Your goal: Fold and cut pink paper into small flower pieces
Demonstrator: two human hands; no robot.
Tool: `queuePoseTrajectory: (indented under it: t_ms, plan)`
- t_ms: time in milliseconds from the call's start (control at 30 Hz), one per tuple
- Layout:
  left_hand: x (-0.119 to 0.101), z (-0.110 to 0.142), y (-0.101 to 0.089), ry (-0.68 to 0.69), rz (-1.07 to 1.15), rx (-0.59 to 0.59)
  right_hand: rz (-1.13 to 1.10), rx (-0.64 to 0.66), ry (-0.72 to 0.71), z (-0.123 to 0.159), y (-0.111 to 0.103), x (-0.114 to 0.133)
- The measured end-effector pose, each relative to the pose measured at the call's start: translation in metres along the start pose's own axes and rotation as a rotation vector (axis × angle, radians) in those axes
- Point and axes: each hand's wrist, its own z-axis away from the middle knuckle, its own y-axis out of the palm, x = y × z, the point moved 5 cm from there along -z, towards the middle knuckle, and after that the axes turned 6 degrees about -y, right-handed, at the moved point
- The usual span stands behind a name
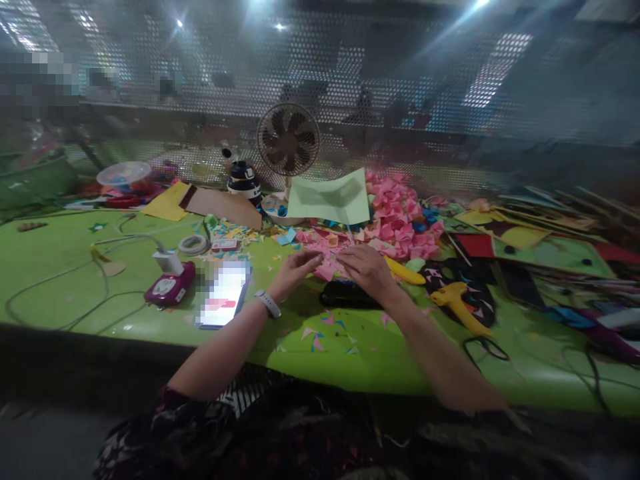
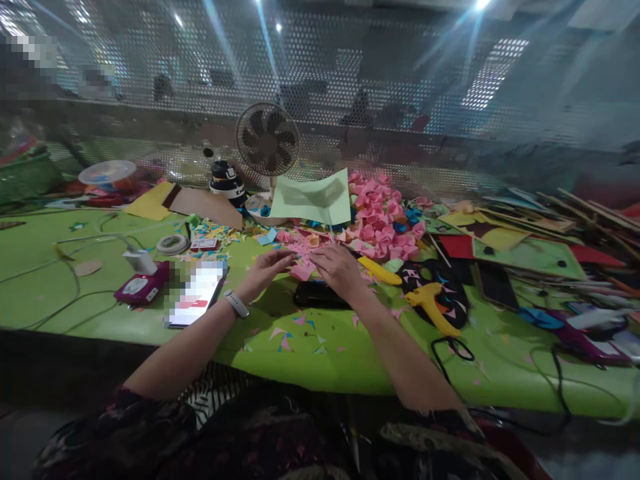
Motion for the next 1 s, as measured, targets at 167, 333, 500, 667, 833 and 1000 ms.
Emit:
queuePoseTrajectory:
  t_ms: [167, 333, 500, 667, 833, 1000]
  plan:
    - [0.004, -0.004, 0.002, 0.047, 0.022, 0.076, 0.008, 0.001, -0.068, -0.004, 0.0, 0.013]
    - [0.007, -0.007, 0.001, 0.066, 0.049, 0.081, 0.04, -0.026, -0.063, -0.005, -0.002, 0.019]
    - [0.009, -0.007, -0.003, 0.045, 0.048, 0.025, 0.058, -0.062, -0.045, -0.004, -0.002, 0.018]
    - [0.008, -0.008, -0.006, 0.04, 0.028, -0.005, 0.03, -0.046, -0.025, -0.004, 0.003, 0.018]
    - [0.007, -0.009, -0.004, 0.096, -0.034, -0.002, 0.033, -0.039, -0.054, -0.005, 0.004, 0.02]
    - [0.009, -0.01, -0.004, 0.237, -0.211, -0.014, 0.018, -0.066, -0.068, -0.006, 0.003, 0.021]
